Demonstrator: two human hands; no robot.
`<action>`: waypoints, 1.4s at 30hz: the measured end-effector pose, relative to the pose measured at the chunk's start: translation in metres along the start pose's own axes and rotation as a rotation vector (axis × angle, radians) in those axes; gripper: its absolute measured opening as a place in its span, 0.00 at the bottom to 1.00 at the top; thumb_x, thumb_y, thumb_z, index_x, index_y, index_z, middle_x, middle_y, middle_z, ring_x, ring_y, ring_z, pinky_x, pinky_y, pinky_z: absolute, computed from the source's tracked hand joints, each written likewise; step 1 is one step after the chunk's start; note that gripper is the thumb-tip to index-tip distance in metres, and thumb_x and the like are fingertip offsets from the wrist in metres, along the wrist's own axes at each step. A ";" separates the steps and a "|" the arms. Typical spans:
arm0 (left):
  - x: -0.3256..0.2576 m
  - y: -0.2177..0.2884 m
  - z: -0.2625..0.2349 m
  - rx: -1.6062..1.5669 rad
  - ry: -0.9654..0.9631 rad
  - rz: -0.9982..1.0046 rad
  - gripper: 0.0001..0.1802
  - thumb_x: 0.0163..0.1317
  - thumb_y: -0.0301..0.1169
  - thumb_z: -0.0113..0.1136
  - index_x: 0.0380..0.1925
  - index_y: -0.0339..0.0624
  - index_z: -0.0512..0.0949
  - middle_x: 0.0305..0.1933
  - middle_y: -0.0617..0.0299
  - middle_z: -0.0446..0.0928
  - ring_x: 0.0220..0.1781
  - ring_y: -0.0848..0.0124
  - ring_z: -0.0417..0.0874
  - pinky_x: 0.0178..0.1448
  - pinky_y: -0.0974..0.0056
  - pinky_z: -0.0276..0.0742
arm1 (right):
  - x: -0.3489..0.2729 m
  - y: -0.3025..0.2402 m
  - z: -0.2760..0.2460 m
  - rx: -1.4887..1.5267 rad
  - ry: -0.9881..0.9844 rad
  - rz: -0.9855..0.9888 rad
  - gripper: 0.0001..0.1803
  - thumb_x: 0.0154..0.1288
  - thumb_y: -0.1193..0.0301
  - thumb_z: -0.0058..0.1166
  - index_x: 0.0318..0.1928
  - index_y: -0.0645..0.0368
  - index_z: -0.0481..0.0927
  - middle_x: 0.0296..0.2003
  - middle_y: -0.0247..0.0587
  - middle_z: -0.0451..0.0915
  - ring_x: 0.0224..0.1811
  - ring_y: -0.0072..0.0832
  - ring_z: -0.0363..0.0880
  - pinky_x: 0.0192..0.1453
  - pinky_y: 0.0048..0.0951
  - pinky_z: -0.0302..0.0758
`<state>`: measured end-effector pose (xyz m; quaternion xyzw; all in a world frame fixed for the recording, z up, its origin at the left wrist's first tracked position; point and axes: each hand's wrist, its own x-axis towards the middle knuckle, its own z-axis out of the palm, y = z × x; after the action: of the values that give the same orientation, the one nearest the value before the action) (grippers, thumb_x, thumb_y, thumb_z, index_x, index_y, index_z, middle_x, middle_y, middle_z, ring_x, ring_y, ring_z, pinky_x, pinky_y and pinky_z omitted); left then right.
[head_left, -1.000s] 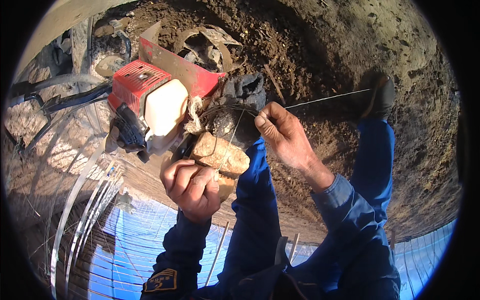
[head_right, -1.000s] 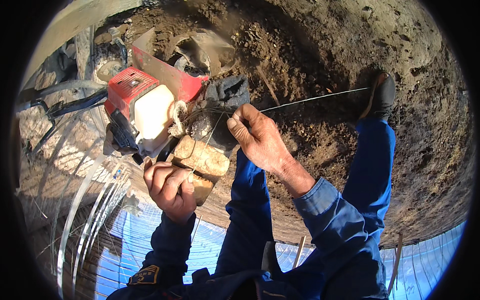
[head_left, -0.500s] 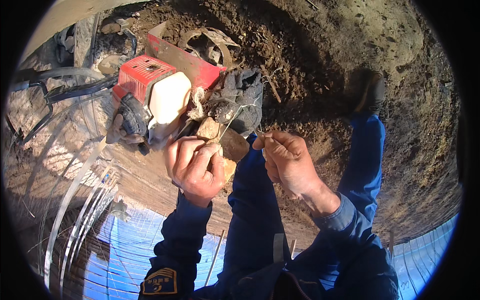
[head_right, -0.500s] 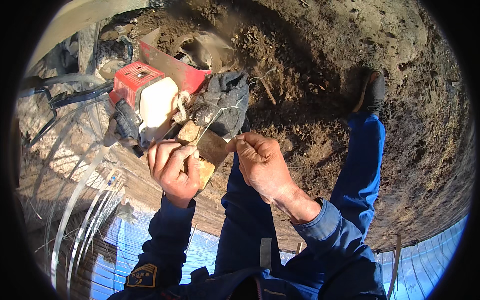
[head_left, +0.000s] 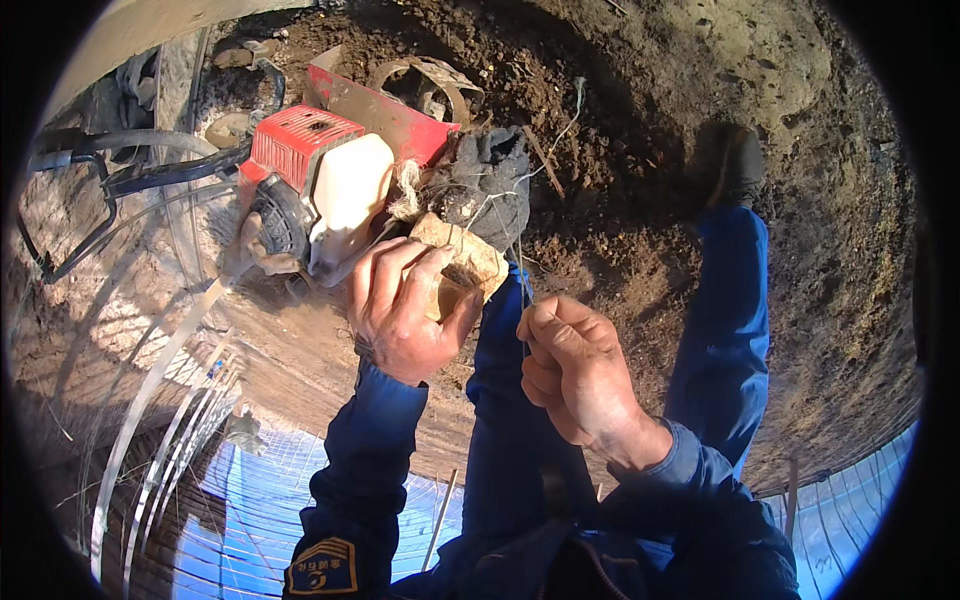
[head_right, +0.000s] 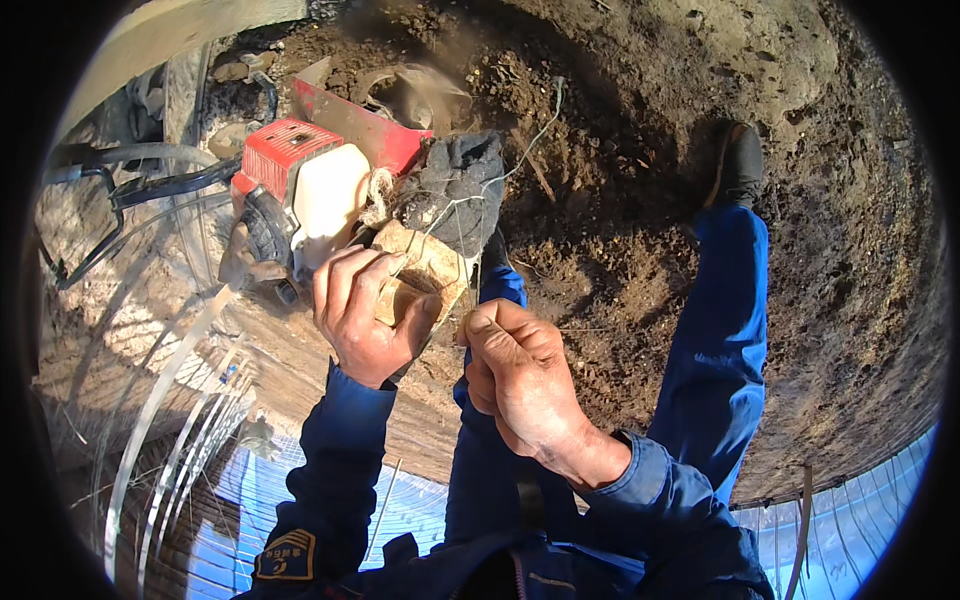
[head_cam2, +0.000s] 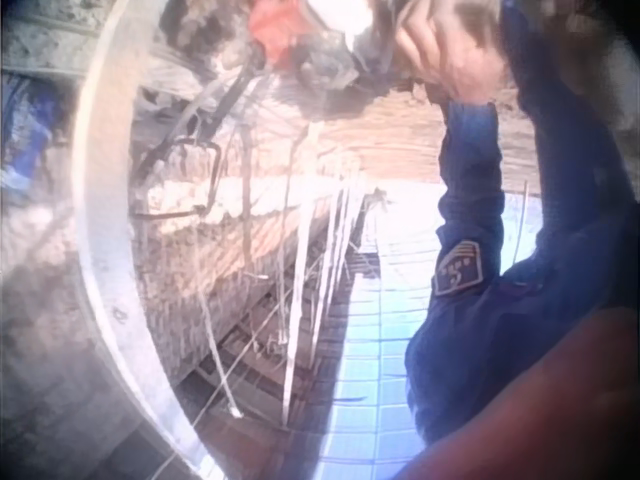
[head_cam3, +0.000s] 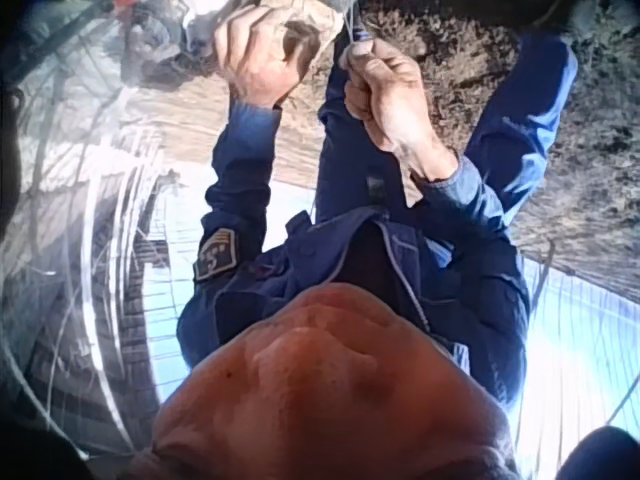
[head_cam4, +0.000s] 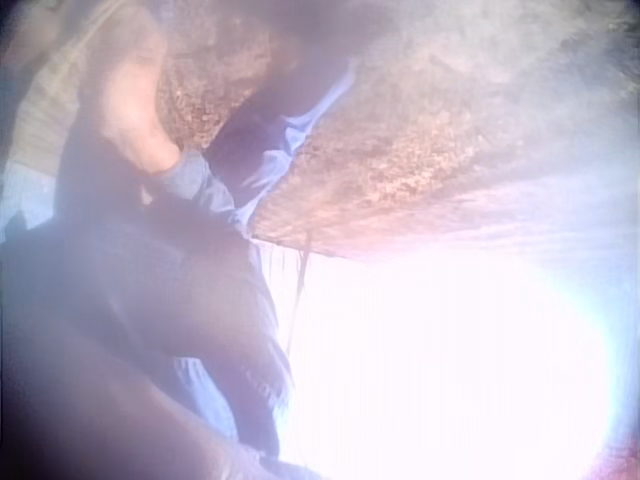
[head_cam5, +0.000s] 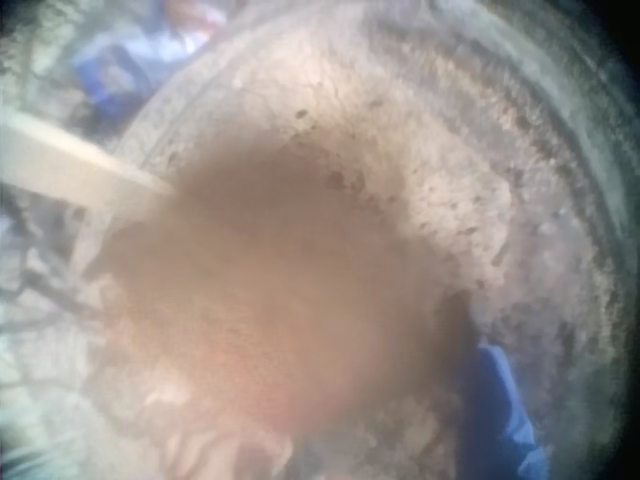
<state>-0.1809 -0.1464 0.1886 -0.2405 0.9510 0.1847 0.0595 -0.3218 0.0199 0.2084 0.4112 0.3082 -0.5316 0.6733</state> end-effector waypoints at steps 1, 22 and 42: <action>-0.001 -0.001 -0.001 -0.011 -0.014 0.002 0.28 0.53 0.46 0.80 0.50 0.42 0.86 0.52 0.55 0.82 0.57 0.50 0.80 0.63 0.49 0.77 | -0.004 0.006 0.000 -0.027 -0.004 -0.073 0.16 0.88 0.62 0.50 0.41 0.59 0.78 0.19 0.19 0.58 0.16 0.12 0.50 0.21 0.23 0.52; -0.051 0.019 0.035 0.240 0.281 -0.194 0.52 0.49 0.59 0.81 0.71 0.49 0.72 0.77 0.50 0.69 0.81 0.44 0.68 0.80 0.33 0.61 | -0.010 0.028 0.028 -0.639 0.039 -0.738 0.27 0.87 0.58 0.53 0.26 0.60 0.70 0.20 0.23 0.63 0.25 0.13 0.58 0.25 0.28 0.59; -0.051 0.015 0.030 0.215 0.254 -0.152 0.44 0.49 0.54 0.84 0.63 0.53 0.73 0.76 0.48 0.68 0.79 0.40 0.68 0.79 0.33 0.64 | -0.048 0.028 0.047 -0.858 0.044 -0.808 0.25 0.85 0.66 0.55 0.26 0.64 0.66 0.20 0.38 0.59 0.23 0.27 0.59 0.28 0.37 0.61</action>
<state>-0.1428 -0.1005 0.1760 -0.3252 0.9443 0.0450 -0.0218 -0.3075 0.0031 0.2780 -0.0370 0.6417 -0.5652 0.5171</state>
